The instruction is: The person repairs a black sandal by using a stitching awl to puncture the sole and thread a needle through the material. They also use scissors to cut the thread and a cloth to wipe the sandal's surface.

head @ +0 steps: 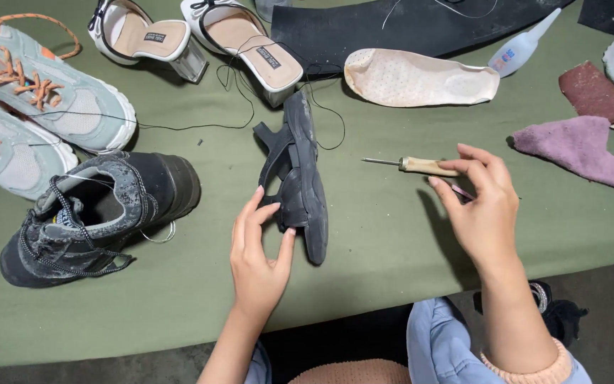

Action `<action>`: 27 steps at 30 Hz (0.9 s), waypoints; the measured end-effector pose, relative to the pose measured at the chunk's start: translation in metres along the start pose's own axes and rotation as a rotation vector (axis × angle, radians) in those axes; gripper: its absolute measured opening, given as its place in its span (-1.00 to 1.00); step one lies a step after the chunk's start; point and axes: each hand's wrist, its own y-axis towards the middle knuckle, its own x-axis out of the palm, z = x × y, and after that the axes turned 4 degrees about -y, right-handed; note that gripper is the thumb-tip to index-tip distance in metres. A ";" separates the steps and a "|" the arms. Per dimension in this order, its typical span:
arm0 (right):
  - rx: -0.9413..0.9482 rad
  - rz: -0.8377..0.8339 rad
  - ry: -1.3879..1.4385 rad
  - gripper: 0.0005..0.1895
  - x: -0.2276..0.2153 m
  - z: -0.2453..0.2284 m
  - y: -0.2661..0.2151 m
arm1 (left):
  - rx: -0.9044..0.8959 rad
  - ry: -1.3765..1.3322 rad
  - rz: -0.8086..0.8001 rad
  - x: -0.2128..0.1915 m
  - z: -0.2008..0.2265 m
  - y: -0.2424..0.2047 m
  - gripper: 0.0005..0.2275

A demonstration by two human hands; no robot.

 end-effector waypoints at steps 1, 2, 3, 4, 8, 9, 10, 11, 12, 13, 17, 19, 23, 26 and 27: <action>-0.002 -0.004 0.001 -0.77 0.004 0.002 0.003 | -0.003 0.002 0.001 0.001 0.001 0.002 -0.65; -0.010 -0.080 -0.026 -0.72 0.007 0.005 0.006 | -0.038 -0.029 0.007 0.001 0.002 0.003 -0.57; -0.021 -0.152 -0.051 -0.68 0.012 0.007 0.011 | -0.069 -0.059 0.014 0.002 0.003 0.007 -0.48; -0.024 -0.152 -0.048 -0.68 0.018 0.012 0.013 | -0.068 -0.056 0.018 0.002 0.003 0.009 -0.48; -0.015 -0.274 -0.195 -0.70 0.045 0.043 0.017 | -0.134 0.045 -0.062 -0.004 0.007 0.016 -0.42; -0.023 -0.263 -0.228 -0.76 0.052 0.055 0.016 | -0.159 0.056 -0.083 -0.006 0.009 0.016 -0.42; -0.025 -0.264 -0.225 -0.76 0.042 0.047 0.018 | -0.160 0.060 -0.081 -0.007 0.009 0.017 -0.42; 0.076 -0.204 -0.138 -0.74 0.032 0.039 0.019 | -0.188 0.040 -0.089 -0.008 0.009 0.017 -0.37; 0.176 -0.144 -0.051 -0.69 0.021 0.032 0.021 | -0.215 0.021 -0.096 -0.008 0.008 0.018 -0.33; 0.175 -0.146 -0.050 -0.69 0.017 0.048 0.019 | -0.217 0.022 -0.095 -0.008 0.004 0.017 -0.33; 0.113 -0.091 -0.165 -0.77 -0.004 0.095 0.011 | -0.345 -0.072 -0.167 -0.008 -0.004 0.019 -0.30; 0.154 -0.121 -0.168 -0.79 -0.013 0.108 0.010 | -0.356 -0.092 -0.187 -0.006 -0.005 0.020 -0.29; 0.203 -0.285 -0.202 -0.68 -0.006 0.132 0.010 | -0.386 -0.081 -0.198 -0.001 -0.009 0.018 -0.29; 0.233 -0.358 -0.233 -0.65 -0.002 0.136 0.011 | -0.417 -0.088 -0.183 0.002 -0.010 0.017 -0.28; 0.252 -0.389 -0.235 -0.57 -0.003 0.134 0.011 | -0.429 -0.101 -0.171 0.002 -0.010 0.015 -0.27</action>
